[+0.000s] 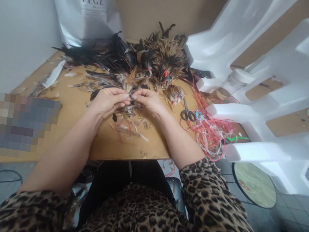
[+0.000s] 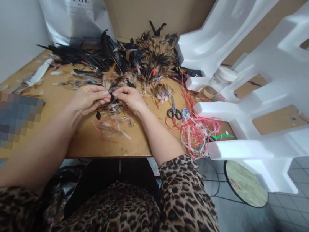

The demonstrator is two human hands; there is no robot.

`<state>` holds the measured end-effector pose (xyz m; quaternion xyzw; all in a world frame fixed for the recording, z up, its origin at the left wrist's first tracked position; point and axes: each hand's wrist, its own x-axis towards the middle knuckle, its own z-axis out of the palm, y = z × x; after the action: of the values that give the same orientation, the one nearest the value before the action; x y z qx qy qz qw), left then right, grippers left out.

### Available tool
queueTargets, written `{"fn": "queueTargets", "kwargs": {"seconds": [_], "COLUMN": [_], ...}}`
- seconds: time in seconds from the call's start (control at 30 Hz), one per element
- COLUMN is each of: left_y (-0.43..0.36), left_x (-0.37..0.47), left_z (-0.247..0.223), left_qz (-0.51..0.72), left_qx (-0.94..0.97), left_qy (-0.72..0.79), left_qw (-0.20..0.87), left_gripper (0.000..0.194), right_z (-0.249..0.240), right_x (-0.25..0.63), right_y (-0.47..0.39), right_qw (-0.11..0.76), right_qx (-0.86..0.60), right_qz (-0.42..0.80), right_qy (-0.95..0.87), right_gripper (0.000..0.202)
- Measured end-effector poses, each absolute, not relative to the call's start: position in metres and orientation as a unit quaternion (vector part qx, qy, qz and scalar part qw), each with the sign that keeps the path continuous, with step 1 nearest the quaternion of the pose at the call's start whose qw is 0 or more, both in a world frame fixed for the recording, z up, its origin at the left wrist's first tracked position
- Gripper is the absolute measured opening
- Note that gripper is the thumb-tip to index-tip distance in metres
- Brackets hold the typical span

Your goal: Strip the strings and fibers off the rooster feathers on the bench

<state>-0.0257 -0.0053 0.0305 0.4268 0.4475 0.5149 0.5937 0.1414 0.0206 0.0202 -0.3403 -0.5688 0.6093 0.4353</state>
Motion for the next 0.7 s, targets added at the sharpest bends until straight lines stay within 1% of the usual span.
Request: {"fn": "queueTargets", "kwargs": {"seconds": [0.17, 0.3, 0.43, 0.6, 0.7], "left_y": [-0.003, 0.0, 0.0, -0.002, -0.005], "left_x": [-0.028, -0.028, -0.025, -0.025, -0.027], "left_z": [0.031, 0.027, 0.024, 0.019, 0.019], "left_qz": [0.514, 0.524, 0.525, 0.489, 0.445], "left_qx": [0.398, 0.399, 0.444, 0.532, 0.601], "left_qy": [0.454, 0.473, 0.511, 0.541, 0.538], "left_qw": [0.61, 0.585, 0.516, 0.43, 0.389], "left_gripper": [0.016, 0.015, 0.016, 0.013, 0.01], "right_z": [0.022, 0.024, 0.031, 0.039, 0.045], "right_x": [0.14, 0.14, 0.138, 0.139, 0.144], "right_y": [0.017, 0.013, 0.004, -0.006, -0.007], "right_qw": [0.447, 0.415, 0.375, 0.313, 0.28], "right_qx": [-0.379, -0.398, -0.387, -0.376, -0.366], "right_qz": [0.507, 0.359, 0.216, 0.104, 0.067], "right_qy": [-0.633, -0.735, -0.814, -0.866, -0.885], "right_gripper": [0.019, 0.016, 0.016, 0.022, 0.023]}}
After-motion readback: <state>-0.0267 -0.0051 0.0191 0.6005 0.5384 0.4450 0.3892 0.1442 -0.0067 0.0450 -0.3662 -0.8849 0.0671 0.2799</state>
